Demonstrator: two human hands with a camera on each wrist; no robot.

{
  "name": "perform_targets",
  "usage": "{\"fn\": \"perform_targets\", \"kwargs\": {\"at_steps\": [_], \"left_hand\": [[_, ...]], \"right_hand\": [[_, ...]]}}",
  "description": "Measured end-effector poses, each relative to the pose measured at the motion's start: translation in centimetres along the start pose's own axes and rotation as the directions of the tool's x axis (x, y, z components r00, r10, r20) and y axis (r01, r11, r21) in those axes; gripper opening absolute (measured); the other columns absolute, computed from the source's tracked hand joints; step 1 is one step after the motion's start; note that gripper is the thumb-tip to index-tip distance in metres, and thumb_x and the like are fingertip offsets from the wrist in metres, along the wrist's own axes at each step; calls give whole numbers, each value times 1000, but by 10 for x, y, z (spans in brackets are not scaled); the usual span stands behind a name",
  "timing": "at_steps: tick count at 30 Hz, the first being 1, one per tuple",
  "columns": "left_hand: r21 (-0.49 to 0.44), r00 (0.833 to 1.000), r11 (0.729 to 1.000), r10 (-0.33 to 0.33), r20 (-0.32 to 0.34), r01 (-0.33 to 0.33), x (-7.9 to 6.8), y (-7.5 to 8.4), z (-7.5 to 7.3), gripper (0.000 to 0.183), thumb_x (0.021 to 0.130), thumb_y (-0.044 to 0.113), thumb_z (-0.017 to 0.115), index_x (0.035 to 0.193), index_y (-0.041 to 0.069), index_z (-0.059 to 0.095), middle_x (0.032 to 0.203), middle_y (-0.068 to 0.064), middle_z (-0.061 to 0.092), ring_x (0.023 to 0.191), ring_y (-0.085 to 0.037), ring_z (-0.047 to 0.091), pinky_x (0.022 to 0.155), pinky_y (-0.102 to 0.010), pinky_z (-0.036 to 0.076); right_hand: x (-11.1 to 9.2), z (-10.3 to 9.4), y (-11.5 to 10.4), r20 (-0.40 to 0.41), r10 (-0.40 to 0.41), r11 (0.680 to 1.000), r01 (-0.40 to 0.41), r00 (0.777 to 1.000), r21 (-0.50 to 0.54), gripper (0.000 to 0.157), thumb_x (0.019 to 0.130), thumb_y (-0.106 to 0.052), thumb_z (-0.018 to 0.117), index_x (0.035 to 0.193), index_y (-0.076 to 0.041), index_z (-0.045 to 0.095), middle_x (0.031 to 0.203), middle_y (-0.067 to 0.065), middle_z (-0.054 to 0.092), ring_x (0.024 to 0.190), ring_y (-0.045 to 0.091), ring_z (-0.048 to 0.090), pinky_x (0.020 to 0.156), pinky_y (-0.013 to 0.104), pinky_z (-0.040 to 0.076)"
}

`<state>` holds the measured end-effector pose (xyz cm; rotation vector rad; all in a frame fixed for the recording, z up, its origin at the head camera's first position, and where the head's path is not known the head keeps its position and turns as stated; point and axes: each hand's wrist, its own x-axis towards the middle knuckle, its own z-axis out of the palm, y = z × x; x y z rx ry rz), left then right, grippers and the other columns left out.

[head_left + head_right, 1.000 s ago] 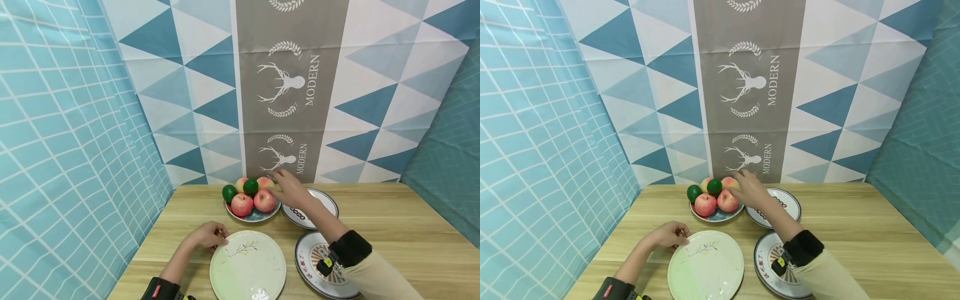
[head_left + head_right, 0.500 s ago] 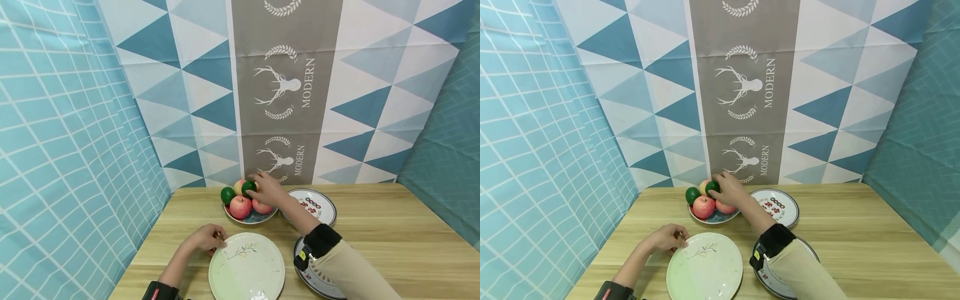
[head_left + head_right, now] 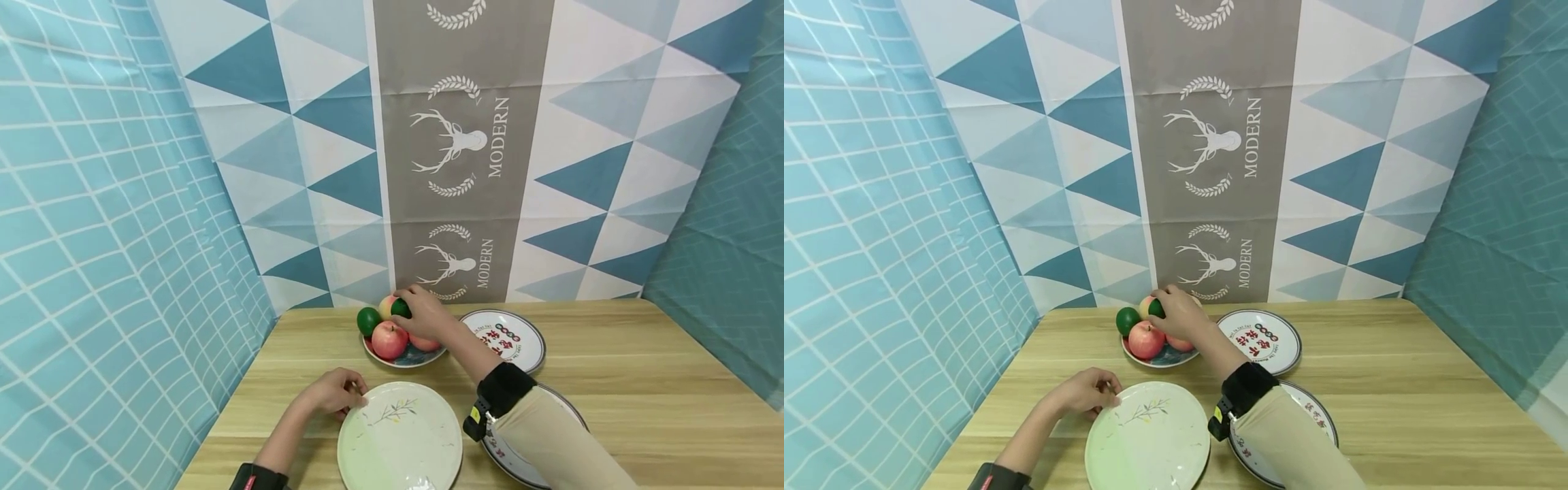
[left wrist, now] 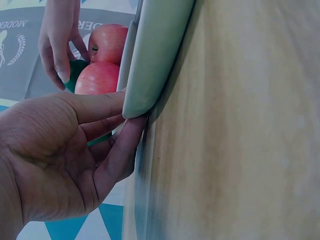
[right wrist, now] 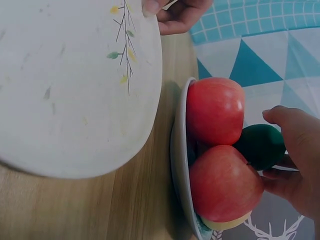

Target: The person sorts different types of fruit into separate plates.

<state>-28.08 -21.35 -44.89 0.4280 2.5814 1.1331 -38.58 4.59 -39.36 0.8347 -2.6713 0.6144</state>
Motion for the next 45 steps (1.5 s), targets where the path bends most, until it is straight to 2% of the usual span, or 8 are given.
{"fn": "perform_targets", "kwargs": {"at_steps": [10, 18, 28, 39, 45], "left_hand": [[-8, 1000, 1000, -3, -4, 3, 0, -1, -1, 8, 94, 7, 78, 97, 7, 71, 77, -5, 55, 63, -16, 55, 54, -29, 53], [-9, 1000, 1000, -9, -2, 9, 2, -1, 0, 7, 94, 6, 78, 97, 7, 72, 77, -5, 55, 63, -16, 55, 53, -28, 53], [-13, 1000, 1000, -1, 4, 1, 2, -3, 1, 8, 94, 6, 78, 97, 6, 71, 76, -5, 55, 62, -16, 56, 53, -29, 53], [-19, 1000, 1000, -5, 2, 5, 0, -1, 1, 8, 94, 7, 78, 98, 6, 72, 77, -5, 55, 63, -16, 55, 54, -30, 54], [-14, 1000, 1000, -8, 4, 8, 0, -1, 1, 8, 94, 7, 78, 98, 6, 71, 77, -5, 55, 64, -16, 55, 54, -28, 53]], "right_hand": [[10, 9, -4, 3, -16, 999, 16, 1000, -49, 52, 99, -32, 72, 143, -8, 63, 129, 16, 62, 114, 30, 64, 99, 49, 54], [14, 15, -2, 42, 12, 997, -9, 999, -80, 52, 100, -34, 70, 144, -9, 62, 129, 15, 61, 112, 29, 64, 98, 45, 54], [13, 18, -1, 76, 34, 998, -29, 997, -62, 52, 101, -32, 72, 146, -8, 59, 136, 16, 58, 118, 32, 63, 103, 46, 53], [16, 15, 0, 67, 9, 999, -6, 998, -48, 47, 98, -25, 75, 140, -6, 63, 130, 15, 61, 115, 29, 64, 100, 44, 54], [15, 9, 1, 41, -5, 1000, 6, 999, -20, 44, 97, -28, 75, 136, -9, 66, 128, 13, 63, 116, 29, 63, 99, 46, 54]]}}
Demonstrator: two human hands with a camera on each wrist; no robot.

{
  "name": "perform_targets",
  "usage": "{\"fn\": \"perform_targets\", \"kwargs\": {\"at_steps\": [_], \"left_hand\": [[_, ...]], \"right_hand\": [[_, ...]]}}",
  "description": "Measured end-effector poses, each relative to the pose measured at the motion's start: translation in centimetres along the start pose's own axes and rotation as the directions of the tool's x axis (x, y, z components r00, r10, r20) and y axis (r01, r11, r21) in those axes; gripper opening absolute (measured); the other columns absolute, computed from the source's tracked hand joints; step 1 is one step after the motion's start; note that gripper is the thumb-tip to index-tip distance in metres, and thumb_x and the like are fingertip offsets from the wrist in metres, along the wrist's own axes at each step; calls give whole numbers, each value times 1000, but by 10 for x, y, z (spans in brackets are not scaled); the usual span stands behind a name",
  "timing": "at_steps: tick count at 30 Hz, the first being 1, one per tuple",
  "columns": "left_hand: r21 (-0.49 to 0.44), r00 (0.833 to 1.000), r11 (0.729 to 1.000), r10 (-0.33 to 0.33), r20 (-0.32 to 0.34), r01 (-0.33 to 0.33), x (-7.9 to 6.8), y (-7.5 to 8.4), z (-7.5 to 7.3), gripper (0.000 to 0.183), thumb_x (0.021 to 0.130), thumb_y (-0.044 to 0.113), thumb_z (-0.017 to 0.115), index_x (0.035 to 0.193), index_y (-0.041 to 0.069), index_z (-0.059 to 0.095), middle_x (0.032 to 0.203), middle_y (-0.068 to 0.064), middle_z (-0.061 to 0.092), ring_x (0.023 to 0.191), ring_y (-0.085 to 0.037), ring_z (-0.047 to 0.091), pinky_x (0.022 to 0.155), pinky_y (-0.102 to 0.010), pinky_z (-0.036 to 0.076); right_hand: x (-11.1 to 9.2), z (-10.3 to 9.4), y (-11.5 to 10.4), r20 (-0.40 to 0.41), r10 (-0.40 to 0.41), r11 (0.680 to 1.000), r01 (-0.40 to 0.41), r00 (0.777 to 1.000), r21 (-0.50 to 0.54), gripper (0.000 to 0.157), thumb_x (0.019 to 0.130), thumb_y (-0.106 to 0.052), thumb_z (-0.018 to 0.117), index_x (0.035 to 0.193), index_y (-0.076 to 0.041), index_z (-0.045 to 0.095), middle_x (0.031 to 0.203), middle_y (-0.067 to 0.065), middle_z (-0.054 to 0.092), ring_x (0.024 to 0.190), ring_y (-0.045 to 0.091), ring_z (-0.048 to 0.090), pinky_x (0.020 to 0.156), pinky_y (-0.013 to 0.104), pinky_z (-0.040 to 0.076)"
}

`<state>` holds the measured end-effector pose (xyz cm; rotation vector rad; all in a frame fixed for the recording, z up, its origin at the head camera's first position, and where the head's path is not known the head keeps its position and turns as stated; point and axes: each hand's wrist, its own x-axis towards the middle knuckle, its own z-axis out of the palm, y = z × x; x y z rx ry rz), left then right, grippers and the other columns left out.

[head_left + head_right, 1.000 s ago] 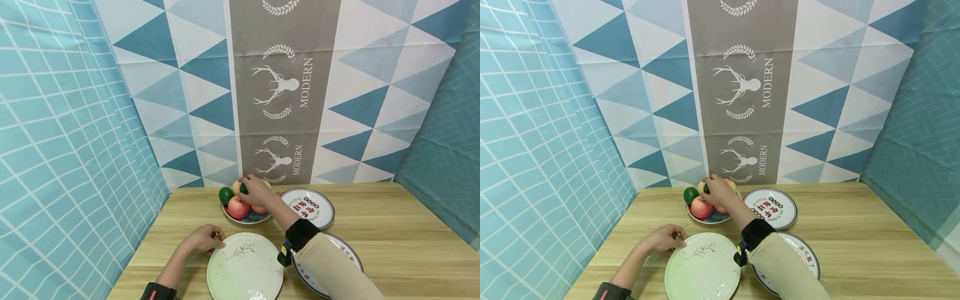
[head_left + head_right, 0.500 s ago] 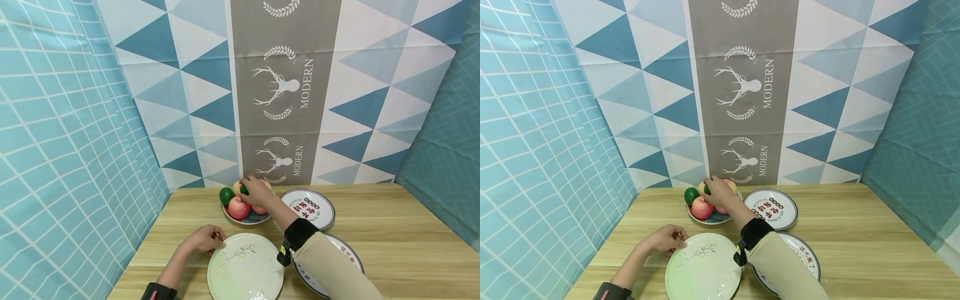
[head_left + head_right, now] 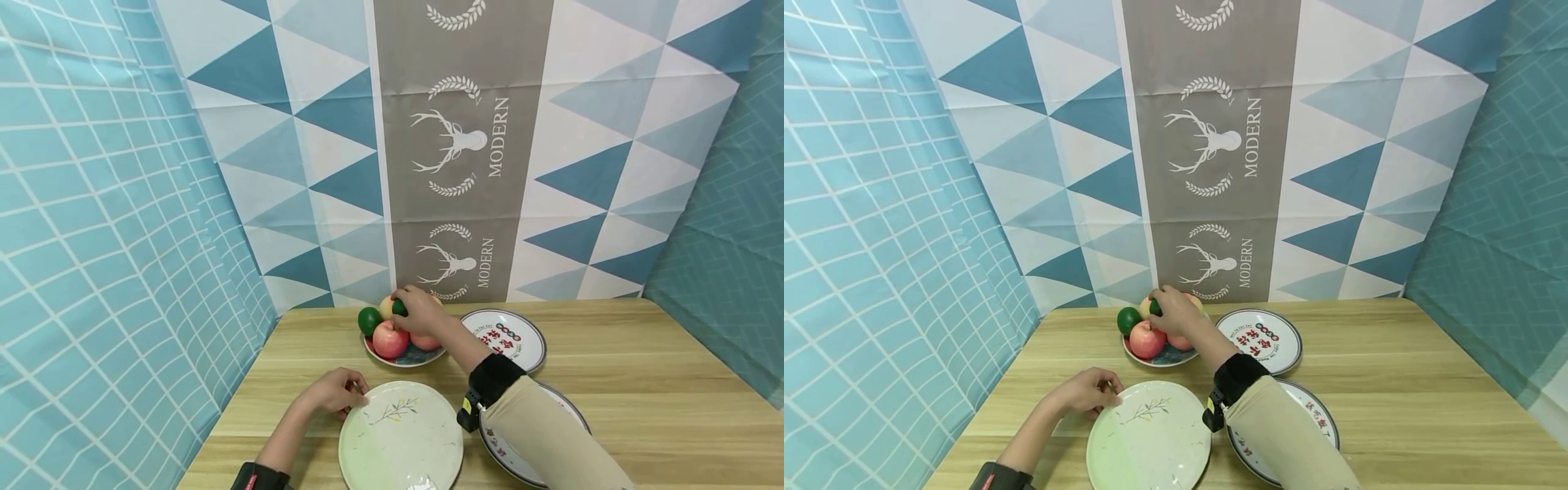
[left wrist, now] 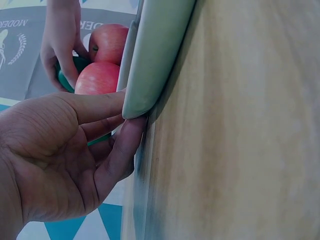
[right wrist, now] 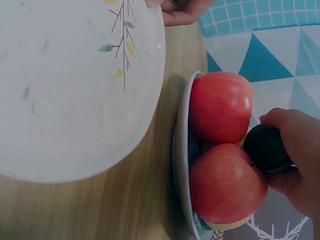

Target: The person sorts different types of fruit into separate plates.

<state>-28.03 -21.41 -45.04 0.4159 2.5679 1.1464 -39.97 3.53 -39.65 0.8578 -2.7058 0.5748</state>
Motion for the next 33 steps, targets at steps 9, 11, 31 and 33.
{"fn": "perform_targets", "kwargs": {"at_steps": [9, 11, 31, 33], "left_hand": [[1, 1000, 1000, -13, -4, 13, -1, 1, 0, 7, 95, 6, 78, 97, 6, 71, 78, -6, 55, 65, -17, 56, 55, -29, 54], [0, 1000, 1000, -13, -3, 13, -1, 1, 1, 7, 94, 6, 78, 97, 6, 71, 78, -6, 55, 64, -17, 56, 55, -29, 53], [-9, 1000, 1000, 12, 19, -12, -2, 1, -1, 7, 94, 4, 77, 97, 5, 70, 78, -6, 57, 63, -18, 56, 54, -30, 53], [-12, 1000, 1000, 16, 21, -16, -2, 1, -1, 7, 95, 4, 76, 97, 4, 70, 78, -7, 57, 63, -18, 57, 54, -30, 53]], "right_hand": [[-7, -19, -2, -87, -62, 997, 66, 994, 41, 41, 97, -27, 76, 132, -7, 67, 123, 13, 65, 105, 27, 64, 88, 42, 57], [-10, -24, -4, -105, -70, 995, 77, 992, 65, 42, 97, -27, 77, 133, -6, 67, 123, 13, 65, 104, 27, 64, 86, 42, 57], [-61, -46, -52, -139, -182, 972, 199, 973, 121, 38, 97, -30, 78, 131, -14, 69, 125, 4, 66, 100, 17, 65, 83, 34, 55], [-65, -45, -59, -133, -217, 965, 233, 967, 119, 37, 97, -29, 77, 130, -14, 69, 126, 4, 65, 101, 17, 65, 85, 35, 56]]}}
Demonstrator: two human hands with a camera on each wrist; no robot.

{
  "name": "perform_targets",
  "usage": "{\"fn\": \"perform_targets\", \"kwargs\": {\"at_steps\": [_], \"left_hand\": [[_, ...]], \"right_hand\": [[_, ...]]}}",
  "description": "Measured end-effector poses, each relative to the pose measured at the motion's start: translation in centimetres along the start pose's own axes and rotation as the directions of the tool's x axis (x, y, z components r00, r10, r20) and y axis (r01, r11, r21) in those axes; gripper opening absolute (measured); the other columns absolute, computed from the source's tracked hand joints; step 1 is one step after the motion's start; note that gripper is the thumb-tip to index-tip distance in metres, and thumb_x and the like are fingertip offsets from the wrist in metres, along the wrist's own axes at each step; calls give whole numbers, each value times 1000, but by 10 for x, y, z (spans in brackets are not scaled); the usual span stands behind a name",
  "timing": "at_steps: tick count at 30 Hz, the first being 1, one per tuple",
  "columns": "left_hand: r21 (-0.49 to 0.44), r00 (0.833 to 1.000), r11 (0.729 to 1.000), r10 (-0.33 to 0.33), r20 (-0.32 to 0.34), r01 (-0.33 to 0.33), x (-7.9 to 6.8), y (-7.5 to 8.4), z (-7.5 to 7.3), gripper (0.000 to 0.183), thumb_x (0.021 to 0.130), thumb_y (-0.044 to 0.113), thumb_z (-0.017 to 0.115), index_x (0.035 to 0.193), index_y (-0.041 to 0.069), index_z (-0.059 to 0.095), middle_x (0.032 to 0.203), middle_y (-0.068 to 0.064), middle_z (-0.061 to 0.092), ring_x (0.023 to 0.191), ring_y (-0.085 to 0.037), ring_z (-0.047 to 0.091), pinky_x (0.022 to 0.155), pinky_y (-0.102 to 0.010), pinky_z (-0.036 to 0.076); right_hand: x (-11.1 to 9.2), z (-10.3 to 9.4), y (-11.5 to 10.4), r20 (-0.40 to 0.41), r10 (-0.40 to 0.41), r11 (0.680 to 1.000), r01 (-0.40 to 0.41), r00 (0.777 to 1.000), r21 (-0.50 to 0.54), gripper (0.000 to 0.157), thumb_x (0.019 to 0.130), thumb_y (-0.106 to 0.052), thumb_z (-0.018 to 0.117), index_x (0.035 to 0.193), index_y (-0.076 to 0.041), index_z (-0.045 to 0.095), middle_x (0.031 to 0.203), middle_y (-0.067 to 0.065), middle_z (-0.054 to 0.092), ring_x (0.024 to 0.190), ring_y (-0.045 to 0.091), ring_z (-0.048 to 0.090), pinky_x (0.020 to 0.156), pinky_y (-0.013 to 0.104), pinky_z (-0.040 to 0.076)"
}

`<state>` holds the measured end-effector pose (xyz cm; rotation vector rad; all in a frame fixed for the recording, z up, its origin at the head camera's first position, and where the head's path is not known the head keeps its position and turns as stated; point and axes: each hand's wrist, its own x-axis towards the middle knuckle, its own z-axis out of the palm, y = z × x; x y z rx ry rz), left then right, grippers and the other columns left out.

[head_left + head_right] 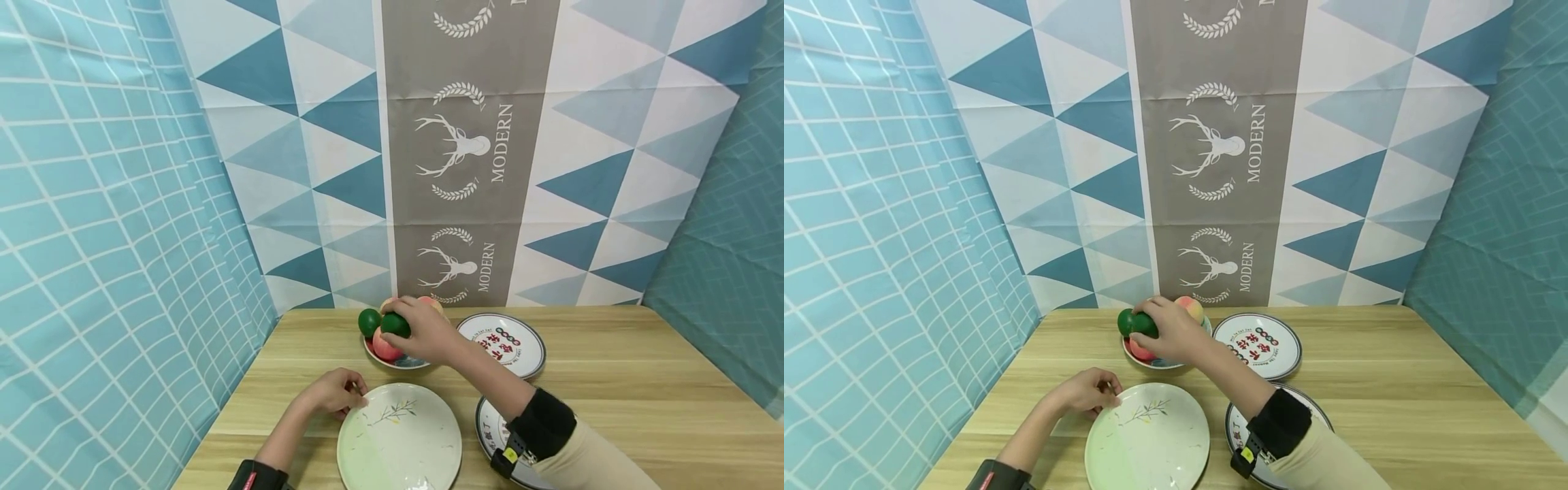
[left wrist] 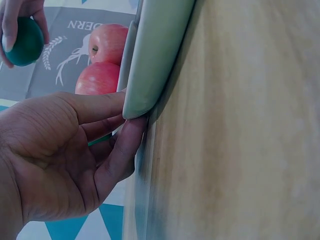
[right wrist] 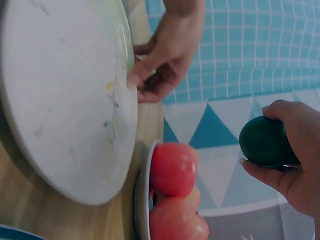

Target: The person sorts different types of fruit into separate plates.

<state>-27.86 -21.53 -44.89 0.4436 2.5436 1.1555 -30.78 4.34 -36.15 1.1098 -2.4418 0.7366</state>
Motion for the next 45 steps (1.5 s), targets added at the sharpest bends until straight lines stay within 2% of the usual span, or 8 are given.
{"fn": "perform_targets", "kwargs": {"at_steps": [7, 11, 16, 22, 27, 32, 39, 45], "left_hand": [[-7, 1000, 1000, 18, 1, -18, 0, -2, 0, 6, 96, 5, 75, 98, 3, 69, 78, -7, 59, 62, -18, 58, 54, -31, 52], [-14, 1000, 1000, 13, 8, -13, 0, -2, 0, 6, 97, 6, 75, 97, 4, 69, 78, -6, 59, 63, -18, 57, 54, -32, 52], [-6, 1000, 1000, 10, 16, -10, 1, -4, -1, 5, 96, 1, 71, 97, 4, 68, 79, -6, 58, 64, -18, 58, 56, -32, 55], [20, 1000, 999, 29, 12, -29, 2, -5, -4, 21, 94, -8, 60, 103, 7, 72, 81, -6, 59, 65, -19, 59, 56, -34, 57], [10, 1000, 1000, 23, 19, -24, 2, -5, -3, 10, 98, -1, 65, 99, 7, 71, 80, -5, 59, 63, -16, 56, 54, -30, 54], [-2, 999, 1000, 25, 23, -25, 1, -4, -2, 13, 93, -5, 66, 98, 6, 71, 77, -5, 59, 61, -15, 53, 53, -27, 49], [0, 998, 999, 43, 36, -43, 1, -4, -2, 6, 94, 2, 72, 99, 0, 70, 78, -5, 59, 61, -14, 57, 54, -28, 52], [-5, 999, 999, 34, 36, -34, 1, -4, -2, 9, 94, 5, 74, 100, 0, 70, 79, -6, 60, 61, -14, 57, 55, -28, 53]], "right_hand": [[-15, 14, -22, 65, -99, 995, 99, 993, -1, 36, 97, -28, 78, 128, -14, 68, 125, 2, 64, 107, 13, 63, 88, 29, 56], [-25, 23, -31, 127, -134, 991, 133, 983, 20, 34, 97, -26, 75, 129, -15, 68, 122, -2, 63, 103, 8, 58, 84, 19, 52], [-36, 32, -42, 189, -178, 984, 176, 966, 28, 34, 97, -28, 75, 128, -16, 68, 120, -4, 63, 98, 3, 57, 84, 14, 48], [-48, 44, -50, 241, -226, 974, 216, 944, 66, 37, 98, -34, 76, 129, -15, 68, 120, -6, 61, 97, 0, 56, 86, 9, 46], [-57, 51, -55, 299, -228, 974, 215, 927, 76, 40, 100, -37, 73, 132, -15, 65, 121, -8, 60, 97, -3, 55, 84, 7, 44], [-64, 58, -60, 329, -270, 963, 257, 905, 84, 39, 101, -39, 72, 131, -17, 63, 126, -8, 58, 103, -3, 56, 90, 9, 44], [-73, 69, -62, 376, -308, 950, 300, 874, 81, 35, 99, -37, 74, 126, -19, 61, 117, -10, 55, 94, -7, 53, 83, 6, 40], [-78, 73, -62, 395, -311, 950, 300, 865, 91, 35, 98, -36, 76, 124, -20, 59, 117, -9, 52, 93, -6, 52, 79, 7, 41]]}}
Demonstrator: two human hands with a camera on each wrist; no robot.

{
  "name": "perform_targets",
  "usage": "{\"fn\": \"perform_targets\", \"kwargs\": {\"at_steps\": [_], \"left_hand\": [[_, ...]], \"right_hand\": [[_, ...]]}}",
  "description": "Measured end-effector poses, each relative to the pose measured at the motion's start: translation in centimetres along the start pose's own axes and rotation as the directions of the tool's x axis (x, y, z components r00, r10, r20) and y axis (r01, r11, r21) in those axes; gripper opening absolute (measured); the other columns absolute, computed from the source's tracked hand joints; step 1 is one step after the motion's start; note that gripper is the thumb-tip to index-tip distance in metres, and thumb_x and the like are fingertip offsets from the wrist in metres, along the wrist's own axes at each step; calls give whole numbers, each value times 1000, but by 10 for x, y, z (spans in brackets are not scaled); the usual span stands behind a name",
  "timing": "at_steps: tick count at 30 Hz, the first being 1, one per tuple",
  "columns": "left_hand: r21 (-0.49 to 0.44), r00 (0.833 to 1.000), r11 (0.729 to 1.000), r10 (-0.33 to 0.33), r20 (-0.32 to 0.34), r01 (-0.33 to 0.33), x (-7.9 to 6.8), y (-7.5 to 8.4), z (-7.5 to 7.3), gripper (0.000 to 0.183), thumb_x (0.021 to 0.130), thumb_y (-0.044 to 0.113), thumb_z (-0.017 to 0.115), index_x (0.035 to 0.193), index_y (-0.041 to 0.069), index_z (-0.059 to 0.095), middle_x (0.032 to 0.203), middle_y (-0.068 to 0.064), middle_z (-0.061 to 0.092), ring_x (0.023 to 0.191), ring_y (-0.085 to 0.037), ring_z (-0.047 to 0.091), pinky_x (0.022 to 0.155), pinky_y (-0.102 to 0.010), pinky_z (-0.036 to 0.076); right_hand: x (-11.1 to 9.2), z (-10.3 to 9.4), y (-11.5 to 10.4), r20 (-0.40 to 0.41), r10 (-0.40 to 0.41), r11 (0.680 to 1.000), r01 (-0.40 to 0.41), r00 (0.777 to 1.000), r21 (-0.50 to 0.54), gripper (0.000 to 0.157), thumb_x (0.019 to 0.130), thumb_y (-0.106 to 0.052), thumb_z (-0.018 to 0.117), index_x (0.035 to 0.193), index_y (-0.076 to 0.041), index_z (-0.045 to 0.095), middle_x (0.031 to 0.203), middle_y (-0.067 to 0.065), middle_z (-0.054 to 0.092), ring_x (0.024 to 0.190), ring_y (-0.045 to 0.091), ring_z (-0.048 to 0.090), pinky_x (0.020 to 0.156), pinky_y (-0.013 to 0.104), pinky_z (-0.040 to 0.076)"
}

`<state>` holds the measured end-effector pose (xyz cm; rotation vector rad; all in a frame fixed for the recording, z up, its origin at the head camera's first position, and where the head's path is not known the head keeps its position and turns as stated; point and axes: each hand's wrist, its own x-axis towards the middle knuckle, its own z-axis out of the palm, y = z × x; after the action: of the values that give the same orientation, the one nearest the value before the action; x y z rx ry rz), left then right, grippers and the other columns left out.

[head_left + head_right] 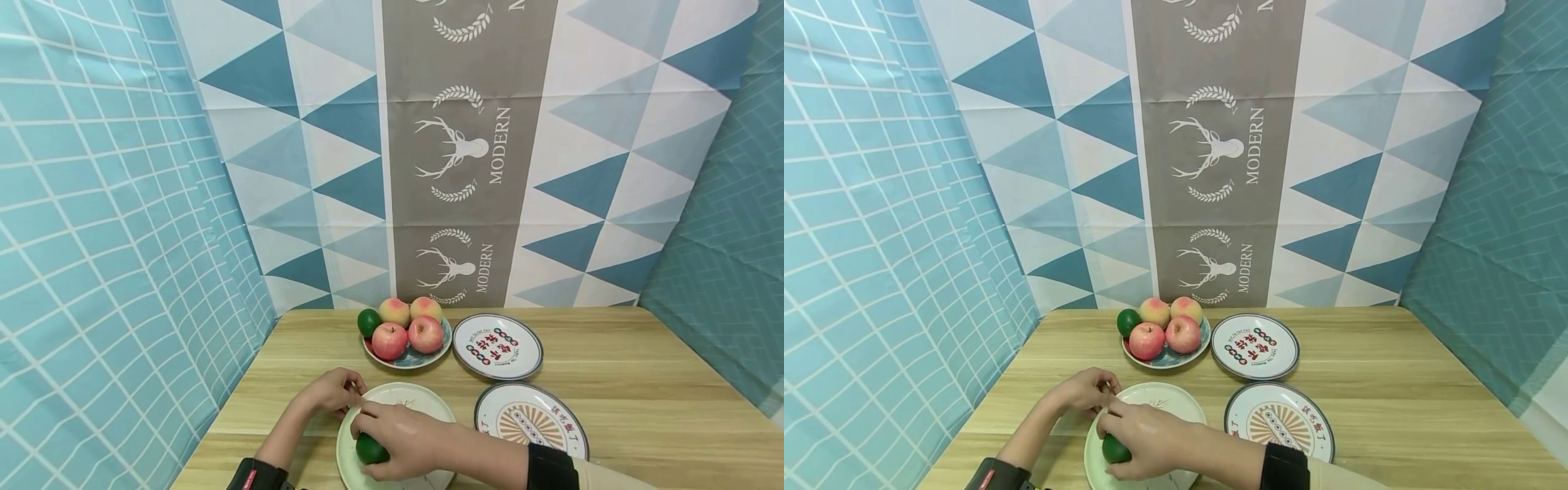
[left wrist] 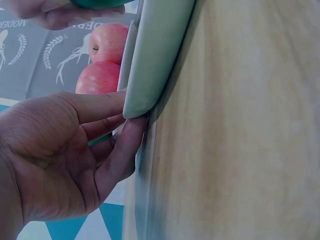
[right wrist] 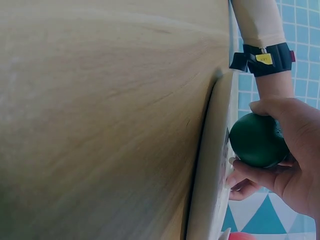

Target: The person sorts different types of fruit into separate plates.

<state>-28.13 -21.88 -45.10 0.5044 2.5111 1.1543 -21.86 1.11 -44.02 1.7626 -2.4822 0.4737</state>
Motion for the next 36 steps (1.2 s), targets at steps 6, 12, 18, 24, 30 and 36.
{"fn": "perform_targets", "kwargs": {"at_steps": [6, 12, 18, 24, 30, 36], "left_hand": [[-4, 1000, 1000, -10, -8, 10, -1, 1, 1, 9, 95, 6, 74, 99, -1, 70, 79, -6, 60, 62, -16, 56, 54, -28, 50], [-9, 999, 1000, -25, -25, 25, -3, 4, 1, 7, 95, 4, 73, 99, 0, 69, 80, -7, 58, 63, -17, 54, 55, -28, 48], [-10, 999, 1000, -24, -24, 23, -3, 5, 1, 4, 96, 3, 73, 98, 3, 70, 80, -7, 59, 62, -17, 55, 55, -28, 50], [-1, 1000, 1000, -13, -23, 13, -2, 5, 1, 5, 96, 4, 74, 98, 3, 70, 80, -7, 59, 62, -16, 56, 55, -29, 52], [5, 999, 1000, -27, -23, 27, -2, 5, 1, 6, 96, 5, 74, 99, 4, 70, 81, -7, 59, 63, -16, 57, 56, -30, 54], [8, 999, 1000, -20, -27, 20, -3, 5, 2, 5, 96, 4, 74, 99, 3, 70, 80, -6, 59, 63, -16, 57, 56, -30, 53]], "right_hand": [[-4, 1, -4, -10, 6, 999, -6, 1000, -47, 38, 97, -37, 76, 126, -20, 56, 117, -9, 51, 92, -5, 51, 79, 7, 42], [-7, 1, -5, -24, -10, 994, 7, 1000, -108, 44, 97, -38, 76, 131, -20, 56, 122, -7, 53, 97, -4, 54, 84, 10, 45], [-11, 0, -7, -10, -2, 992, 0, 1000, -125, 46, 96, -41, 77, 133, -21, 58, 124, -5, 54, 100, -2, 55, 85, 10, 46], [-14, -1, -7, 9, 0, 995, 1, 1000, -95, 45, 97, -42, 76, 133, -21, 59, 124, -6, 53, 97, -4, 53, 83, 7, 43], [-15, -3, -7, 27, -6, 998, 8, 1000, -58, 43, 99, -42, 73, 133, -21, 60, 126, -6, 54, 96, -5, 53, 82, 6, 41], [-15, -6, -8, 35, 2, 999, 0, 999, -53, 43, 99, -46, 72, 133, -21, 62, 128, -6, 55, 99, -5, 54, 85, 6, 41]]}}
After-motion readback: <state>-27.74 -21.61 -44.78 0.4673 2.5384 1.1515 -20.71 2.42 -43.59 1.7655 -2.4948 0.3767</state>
